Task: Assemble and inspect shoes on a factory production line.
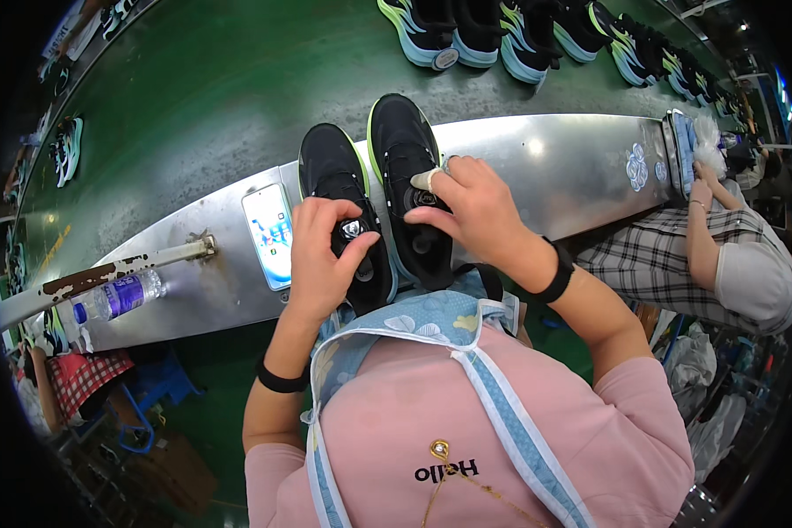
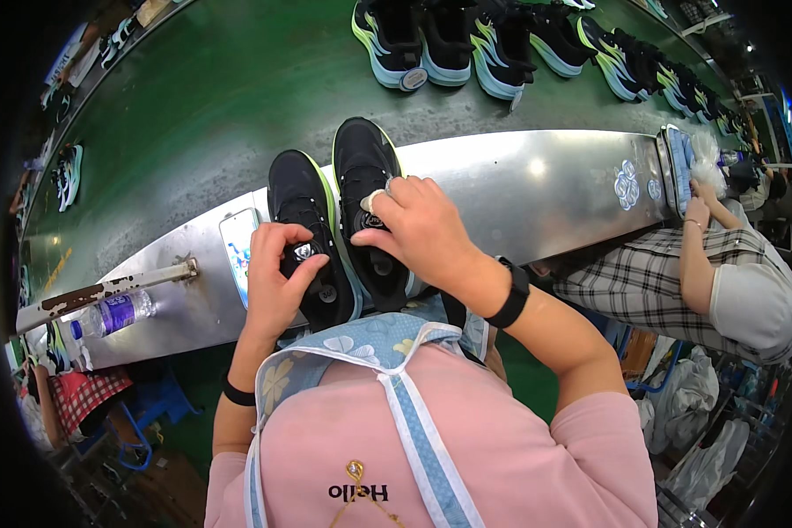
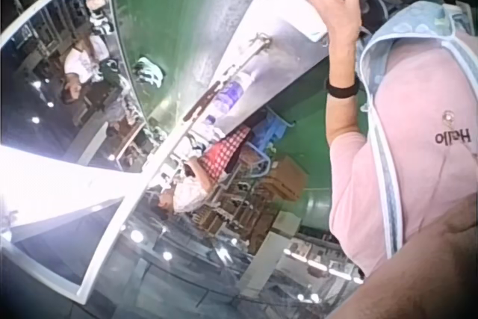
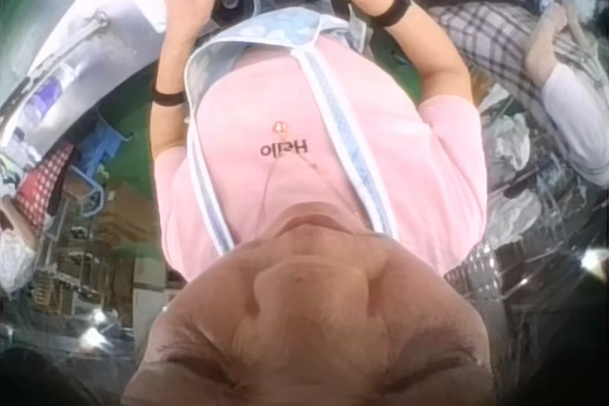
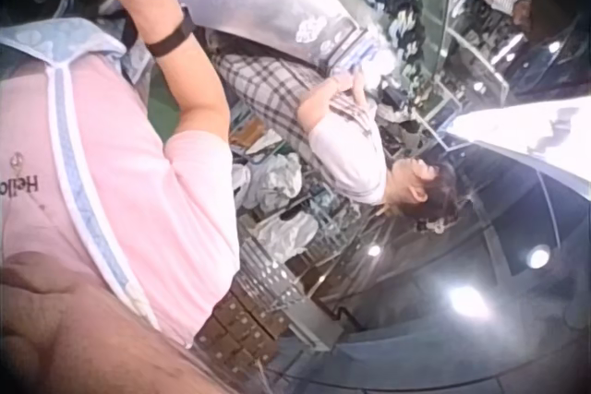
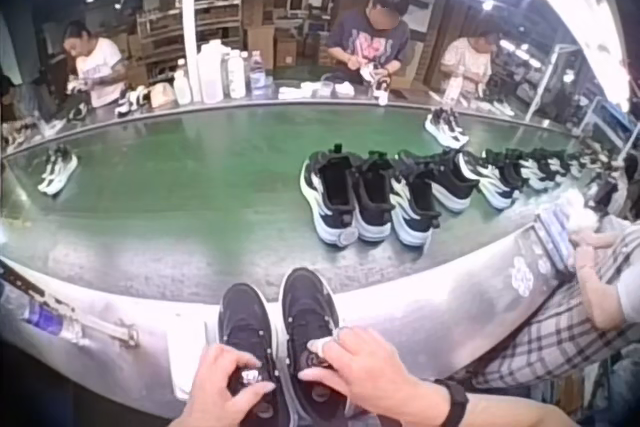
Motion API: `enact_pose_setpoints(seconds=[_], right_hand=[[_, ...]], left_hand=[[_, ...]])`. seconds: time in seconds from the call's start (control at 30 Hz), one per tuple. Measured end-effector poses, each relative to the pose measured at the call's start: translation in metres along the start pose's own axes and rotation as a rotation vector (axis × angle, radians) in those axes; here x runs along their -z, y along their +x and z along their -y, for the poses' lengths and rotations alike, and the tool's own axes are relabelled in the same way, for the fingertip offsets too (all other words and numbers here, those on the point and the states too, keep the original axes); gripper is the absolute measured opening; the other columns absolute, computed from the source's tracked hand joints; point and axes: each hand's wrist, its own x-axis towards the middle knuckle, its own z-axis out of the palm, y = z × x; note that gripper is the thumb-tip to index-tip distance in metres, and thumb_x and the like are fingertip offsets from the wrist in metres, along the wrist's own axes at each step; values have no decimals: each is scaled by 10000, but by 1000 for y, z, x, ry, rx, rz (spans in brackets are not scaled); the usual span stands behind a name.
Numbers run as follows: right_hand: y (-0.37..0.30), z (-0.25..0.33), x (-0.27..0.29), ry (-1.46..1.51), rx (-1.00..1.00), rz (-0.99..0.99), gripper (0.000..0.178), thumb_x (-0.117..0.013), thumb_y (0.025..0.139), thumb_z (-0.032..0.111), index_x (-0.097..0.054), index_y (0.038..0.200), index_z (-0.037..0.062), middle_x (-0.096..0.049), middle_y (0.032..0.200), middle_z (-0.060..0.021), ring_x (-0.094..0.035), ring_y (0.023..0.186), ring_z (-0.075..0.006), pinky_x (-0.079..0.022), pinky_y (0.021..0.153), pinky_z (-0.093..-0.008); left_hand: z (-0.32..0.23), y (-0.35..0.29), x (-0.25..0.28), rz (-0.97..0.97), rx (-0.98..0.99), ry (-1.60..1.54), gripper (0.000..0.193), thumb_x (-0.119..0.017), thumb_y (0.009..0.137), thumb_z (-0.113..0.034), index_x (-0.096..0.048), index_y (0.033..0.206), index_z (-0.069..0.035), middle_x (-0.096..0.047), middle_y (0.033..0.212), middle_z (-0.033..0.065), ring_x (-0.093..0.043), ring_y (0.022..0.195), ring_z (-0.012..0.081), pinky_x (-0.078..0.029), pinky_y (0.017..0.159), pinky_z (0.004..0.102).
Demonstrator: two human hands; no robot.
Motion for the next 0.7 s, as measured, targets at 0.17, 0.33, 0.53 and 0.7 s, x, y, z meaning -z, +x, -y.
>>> enact_pose_setpoints(seconds=[0.17, 0.33, 0.53, 0.7], right_hand=[[1, -8, -1, -9, 117, 87, 301, -723, 669, 249, -591, 900, 108, -484, 811, -91, -484, 741, -272, -376, 662, -359], [-5, 2, -6, -40, -17, -15, 266, -710, 696, 213, -597, 919, 122, -484, 799, -82, -478, 759, -265, -365, 674, -360], [-1, -2, -7, -48, 52, 49, 320, -726, 675, 286, -595, 914, 117, -475, 788, -75, -479, 751, -251, -363, 676, -359], [1, 8, 3, 47, -42, 42, 293, -722, 678, 270, -592, 888, 113, -471, 794, -73, -478, 772, -259, -356, 710, -370]], left_hand=[[18, 0, 6, 81, 108, -332, 290, -666, 708, -88, -597, 984, -31, -566, 885, 42, -485, 903, 190, -380, 775, 288], [3, 0, 4, 9, -4, -5, 318, -662, 709, -72, -585, 1015, -33, -560, 924, 53, -503, 906, 196, -384, 784, 288], [19, 0, 10, 133, 171, -544, 366, -672, 710, -70, -565, 1058, -25, -538, 999, 67, -522, 913, 185, -398, 774, 277], [5, -9, 1, -48, 60, 124, 379, -695, 700, -93, -566, 1051, -25, -529, 978, 61, -506, 914, 182, -393, 772, 266]])
